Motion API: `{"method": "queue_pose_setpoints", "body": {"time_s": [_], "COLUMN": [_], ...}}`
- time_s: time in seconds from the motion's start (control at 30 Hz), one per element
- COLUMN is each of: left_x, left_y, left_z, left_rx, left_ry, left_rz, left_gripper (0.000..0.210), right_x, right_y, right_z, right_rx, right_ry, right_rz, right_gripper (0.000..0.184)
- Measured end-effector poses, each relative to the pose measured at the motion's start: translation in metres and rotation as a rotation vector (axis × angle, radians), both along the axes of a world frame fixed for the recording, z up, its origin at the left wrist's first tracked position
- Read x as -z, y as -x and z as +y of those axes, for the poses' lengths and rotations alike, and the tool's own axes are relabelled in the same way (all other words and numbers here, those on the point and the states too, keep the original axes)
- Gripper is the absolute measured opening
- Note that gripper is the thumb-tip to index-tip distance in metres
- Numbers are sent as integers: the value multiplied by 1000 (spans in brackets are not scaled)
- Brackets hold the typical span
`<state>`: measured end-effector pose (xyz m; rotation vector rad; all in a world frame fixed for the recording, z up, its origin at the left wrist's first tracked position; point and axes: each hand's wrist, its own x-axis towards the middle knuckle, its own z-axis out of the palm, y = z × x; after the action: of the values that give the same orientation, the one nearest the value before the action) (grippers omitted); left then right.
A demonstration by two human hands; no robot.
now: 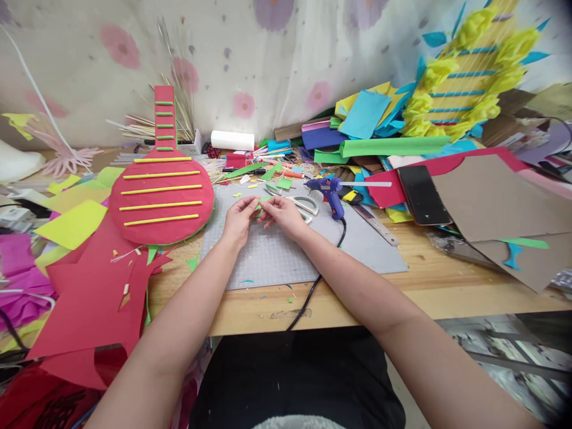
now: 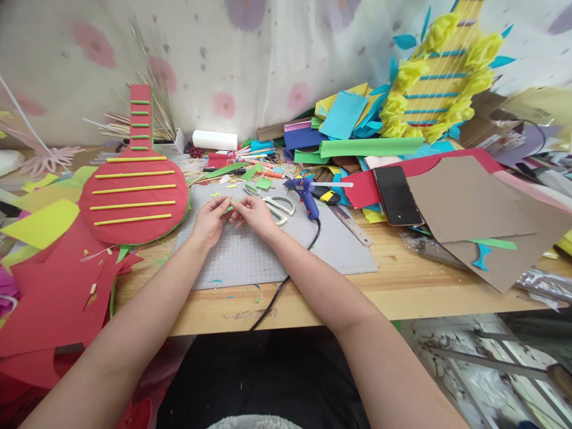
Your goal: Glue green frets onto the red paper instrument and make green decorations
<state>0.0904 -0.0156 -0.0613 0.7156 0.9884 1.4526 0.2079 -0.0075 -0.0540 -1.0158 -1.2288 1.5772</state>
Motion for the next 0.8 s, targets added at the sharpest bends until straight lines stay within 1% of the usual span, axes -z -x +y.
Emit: {"method": "queue_pose_setpoints", "body": {"time_s": [0.23, 0.33, 0.47, 0.57, 0.7, 0.8], "left_x": [-2, -4, -4, -4, -4, -3], "left_y": [4, 5, 4, 3, 2, 1], "left_z": [1, 1, 1, 0, -1, 0], "left_rx": [-17, -43, -34, -24, 8, 16], "left_ry": [-19, -22, -12, -5, 2, 12], "left_rz": [-13, -36, -66, -64, -52, -61], "left_gripper": [19, 15, 12, 10, 11, 13], "right_x": [-8, -9, -2, 2, 6, 8], "right_y": [-9, -9, -6, -5, -4, -2], "right_z": [-3, -3, 1, 4, 4, 3], "right_rx": [-107, -81, 39, 82, 79, 35], "right_ry": [72, 79, 25, -20, -151, -175], "right_rz": [35, 24, -46, -111, -167, -190], "right_gripper": [5, 4, 27, 41, 45, 43]}}
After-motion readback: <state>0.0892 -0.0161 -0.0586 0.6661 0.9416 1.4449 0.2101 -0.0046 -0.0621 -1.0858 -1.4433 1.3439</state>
